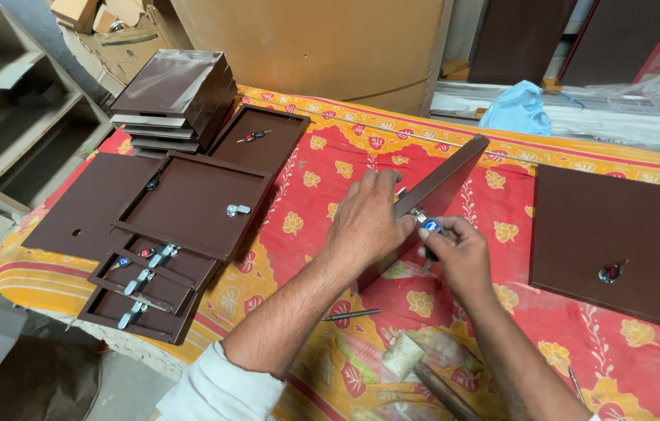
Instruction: Assembling and installing locks and latches on metal cabinet door panels.
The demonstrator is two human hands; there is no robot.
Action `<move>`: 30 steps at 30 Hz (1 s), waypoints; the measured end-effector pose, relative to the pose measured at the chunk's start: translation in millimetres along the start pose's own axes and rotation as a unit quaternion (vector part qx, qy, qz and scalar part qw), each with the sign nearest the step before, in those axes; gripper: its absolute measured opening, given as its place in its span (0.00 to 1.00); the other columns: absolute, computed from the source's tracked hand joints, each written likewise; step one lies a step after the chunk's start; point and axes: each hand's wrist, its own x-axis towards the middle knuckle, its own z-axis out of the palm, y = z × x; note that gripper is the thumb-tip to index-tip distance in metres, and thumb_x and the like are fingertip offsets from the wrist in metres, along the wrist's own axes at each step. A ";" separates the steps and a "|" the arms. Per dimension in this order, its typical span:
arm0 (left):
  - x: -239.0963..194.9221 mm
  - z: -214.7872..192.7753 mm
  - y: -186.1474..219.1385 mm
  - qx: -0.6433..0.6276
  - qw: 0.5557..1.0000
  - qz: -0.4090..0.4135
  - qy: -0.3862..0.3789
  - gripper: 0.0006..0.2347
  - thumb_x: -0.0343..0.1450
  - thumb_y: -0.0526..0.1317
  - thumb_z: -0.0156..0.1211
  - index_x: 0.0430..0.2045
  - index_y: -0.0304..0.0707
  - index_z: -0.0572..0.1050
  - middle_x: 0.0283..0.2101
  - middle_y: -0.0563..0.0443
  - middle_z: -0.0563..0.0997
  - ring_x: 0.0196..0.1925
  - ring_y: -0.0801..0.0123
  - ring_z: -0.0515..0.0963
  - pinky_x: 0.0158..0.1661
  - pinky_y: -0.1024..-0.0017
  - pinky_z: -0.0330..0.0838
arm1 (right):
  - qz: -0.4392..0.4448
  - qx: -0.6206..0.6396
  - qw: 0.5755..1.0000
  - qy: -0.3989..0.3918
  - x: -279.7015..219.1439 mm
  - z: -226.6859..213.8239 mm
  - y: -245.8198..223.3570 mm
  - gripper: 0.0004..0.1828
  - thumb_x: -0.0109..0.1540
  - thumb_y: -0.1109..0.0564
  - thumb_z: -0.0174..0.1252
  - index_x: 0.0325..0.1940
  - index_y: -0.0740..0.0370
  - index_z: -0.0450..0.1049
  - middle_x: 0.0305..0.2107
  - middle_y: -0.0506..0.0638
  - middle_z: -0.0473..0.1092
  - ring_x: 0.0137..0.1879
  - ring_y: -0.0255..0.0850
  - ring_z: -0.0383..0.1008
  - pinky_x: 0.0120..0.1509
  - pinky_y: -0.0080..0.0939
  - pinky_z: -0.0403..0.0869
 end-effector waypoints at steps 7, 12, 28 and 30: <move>23.6 2.3 9.3 0.030 0.999 0.021 -0.009 0.29 0.62 0.45 0.68 0.57 0.34 0.68 0.56 0.36 0.73 0.60 0.44 0.72 0.56 0.50 0.69 | -0.411 -0.478 0.768 0.114 -18.2 23.6 -33.2 0.08 0.59 0.63 0.65 0.41 0.63 0.75 0.37 0.53 0.73 0.43 0.52 0.75 0.47 0.51 0.74; 68.8 33.0 16.3 0.046 0.994 -0.013 -0.103 0.20 0.64 0.46 0.66 0.46 0.35 0.77 0.48 0.36 0.81 0.53 0.44 0.80 0.53 0.51 0.74 | -0.347 -0.350 0.869 0.056 -27.8 8.6 -20.3 0.15 0.62 0.56 0.66 0.47 0.67 0.73 0.40 0.54 0.73 0.45 0.44 0.76 0.51 0.44 0.74; 20.5 184.1 16.0 -0.739 0.623 -0.203 0.157 0.22 0.65 0.30 0.60 0.56 0.33 0.70 0.56 0.47 0.77 0.57 0.66 0.76 0.54 0.69 0.69 | 0.086 0.227 0.964 0.106 -27.6 -82.1 -10.5 0.28 0.60 0.58 0.52 0.64 0.48 0.59 0.48 0.45 0.71 0.49 0.40 0.77 0.46 0.49 0.81; 20.3 224.3 9.5 -0.778 0.576 -0.198 0.154 0.21 0.66 0.31 0.60 0.55 0.33 0.69 0.56 0.46 0.75 0.58 0.63 0.75 0.56 0.63 0.71 | 0.076 0.243 0.967 0.013 -1.9 -127.4 24.8 0.27 0.65 0.57 0.58 0.68 0.58 0.63 0.47 0.55 0.72 0.44 0.46 0.76 0.42 0.46 0.78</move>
